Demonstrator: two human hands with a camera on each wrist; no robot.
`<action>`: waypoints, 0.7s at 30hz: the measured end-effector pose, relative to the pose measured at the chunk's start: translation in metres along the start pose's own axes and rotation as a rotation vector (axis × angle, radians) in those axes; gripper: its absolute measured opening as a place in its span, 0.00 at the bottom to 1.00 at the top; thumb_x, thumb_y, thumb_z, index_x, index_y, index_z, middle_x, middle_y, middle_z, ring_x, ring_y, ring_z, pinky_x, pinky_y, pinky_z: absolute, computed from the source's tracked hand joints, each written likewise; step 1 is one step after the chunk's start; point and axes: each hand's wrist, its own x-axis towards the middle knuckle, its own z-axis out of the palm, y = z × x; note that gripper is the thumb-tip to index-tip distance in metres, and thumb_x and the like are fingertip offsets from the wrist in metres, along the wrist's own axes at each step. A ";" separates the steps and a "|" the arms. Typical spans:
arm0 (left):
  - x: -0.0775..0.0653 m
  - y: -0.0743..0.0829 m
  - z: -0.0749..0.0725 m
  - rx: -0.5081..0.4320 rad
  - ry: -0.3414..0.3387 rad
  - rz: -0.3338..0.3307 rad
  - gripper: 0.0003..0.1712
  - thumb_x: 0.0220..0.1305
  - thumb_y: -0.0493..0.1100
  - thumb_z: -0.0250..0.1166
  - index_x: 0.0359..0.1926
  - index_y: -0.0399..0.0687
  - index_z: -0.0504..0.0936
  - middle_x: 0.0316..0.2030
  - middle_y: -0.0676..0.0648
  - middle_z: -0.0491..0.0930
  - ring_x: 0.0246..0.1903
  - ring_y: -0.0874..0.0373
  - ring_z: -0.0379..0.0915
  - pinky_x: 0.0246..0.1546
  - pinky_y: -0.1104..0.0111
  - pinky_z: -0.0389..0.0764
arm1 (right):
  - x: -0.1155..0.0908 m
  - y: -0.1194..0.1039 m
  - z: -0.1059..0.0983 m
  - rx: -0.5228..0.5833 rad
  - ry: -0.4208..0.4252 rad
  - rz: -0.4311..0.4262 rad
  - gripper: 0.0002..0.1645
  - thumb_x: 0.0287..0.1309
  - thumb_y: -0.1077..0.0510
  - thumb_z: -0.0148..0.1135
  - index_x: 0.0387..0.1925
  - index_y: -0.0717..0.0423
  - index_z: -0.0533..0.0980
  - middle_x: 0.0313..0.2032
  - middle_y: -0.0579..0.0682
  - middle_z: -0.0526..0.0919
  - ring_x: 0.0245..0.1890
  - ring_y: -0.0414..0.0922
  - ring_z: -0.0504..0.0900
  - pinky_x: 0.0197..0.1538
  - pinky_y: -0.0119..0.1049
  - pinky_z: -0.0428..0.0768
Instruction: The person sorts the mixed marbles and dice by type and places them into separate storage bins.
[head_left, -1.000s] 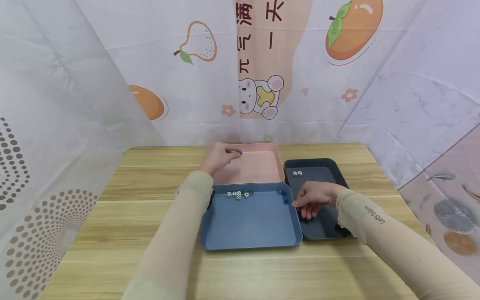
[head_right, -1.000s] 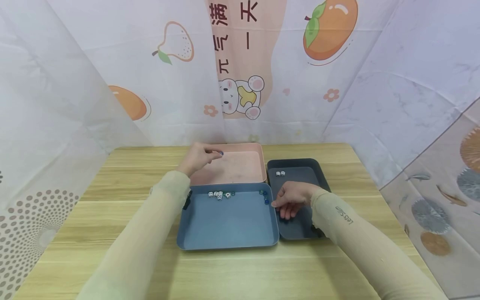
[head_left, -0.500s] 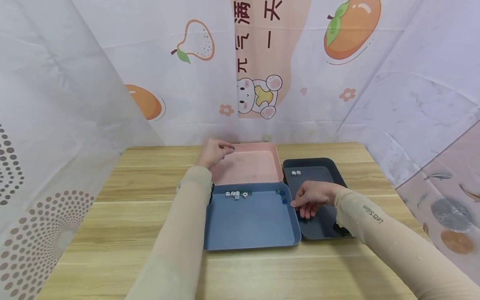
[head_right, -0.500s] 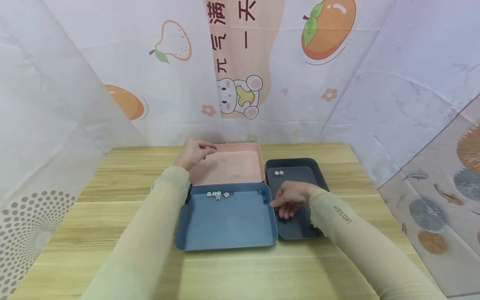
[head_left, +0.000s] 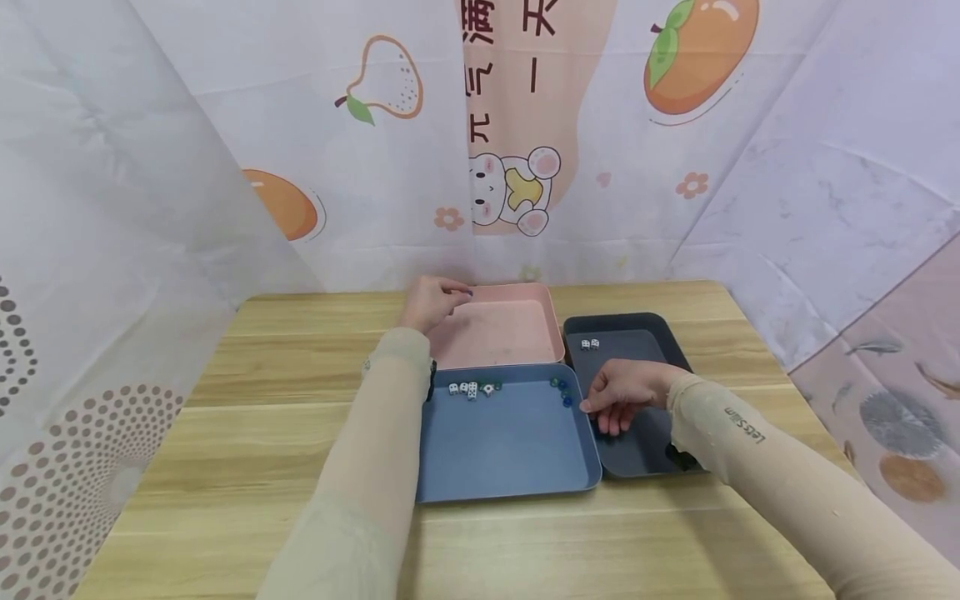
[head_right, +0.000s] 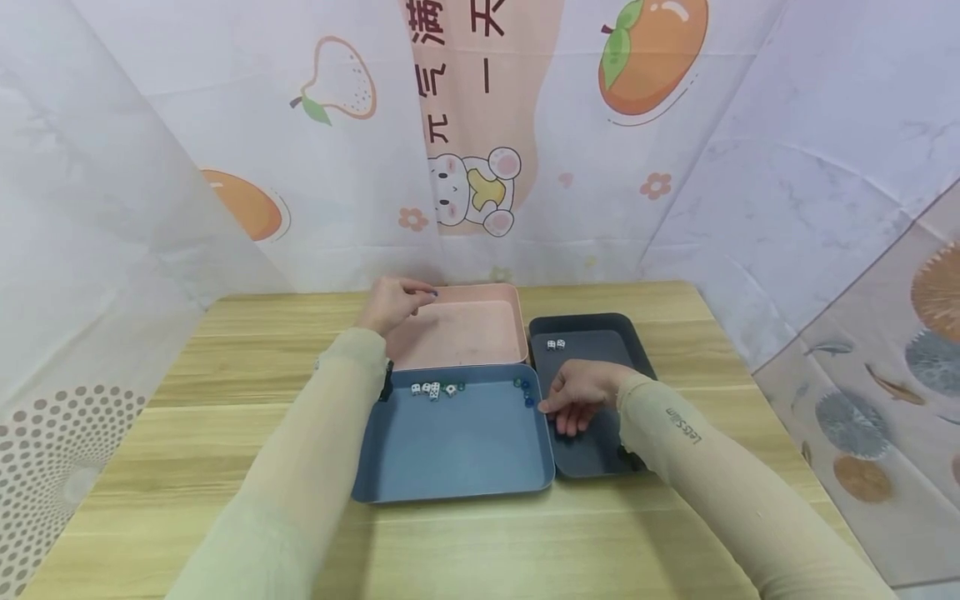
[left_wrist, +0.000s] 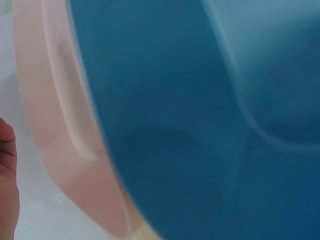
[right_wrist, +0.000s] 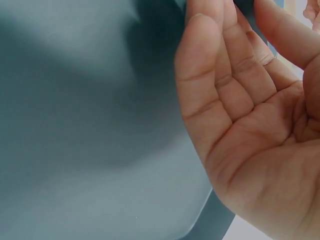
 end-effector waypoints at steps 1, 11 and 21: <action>0.001 0.000 0.001 -0.004 0.000 -0.001 0.05 0.55 0.48 0.69 0.35 0.58 0.87 0.33 0.55 0.81 0.27 0.53 0.75 0.25 0.65 0.76 | 0.000 0.000 0.000 0.003 0.001 0.001 0.20 0.55 0.51 0.65 0.28 0.68 0.79 0.25 0.61 0.82 0.22 0.50 0.82 0.30 0.43 0.81; -0.002 -0.003 0.012 0.063 0.002 -0.103 0.06 0.51 0.51 0.72 0.34 0.63 0.88 0.31 0.48 0.83 0.26 0.53 0.75 0.25 0.65 0.74 | 0.001 -0.001 -0.003 -0.001 -0.008 -0.002 0.20 0.55 0.51 0.65 0.28 0.68 0.79 0.25 0.61 0.83 0.22 0.49 0.82 0.30 0.43 0.82; -0.005 -0.010 0.022 0.084 -0.020 -0.125 0.04 0.50 0.49 0.72 0.30 0.62 0.87 0.27 0.53 0.82 0.28 0.56 0.74 0.27 0.67 0.75 | 0.001 0.000 -0.002 -0.002 -0.002 -0.007 0.20 0.54 0.51 0.65 0.28 0.68 0.79 0.25 0.61 0.82 0.22 0.49 0.82 0.30 0.44 0.81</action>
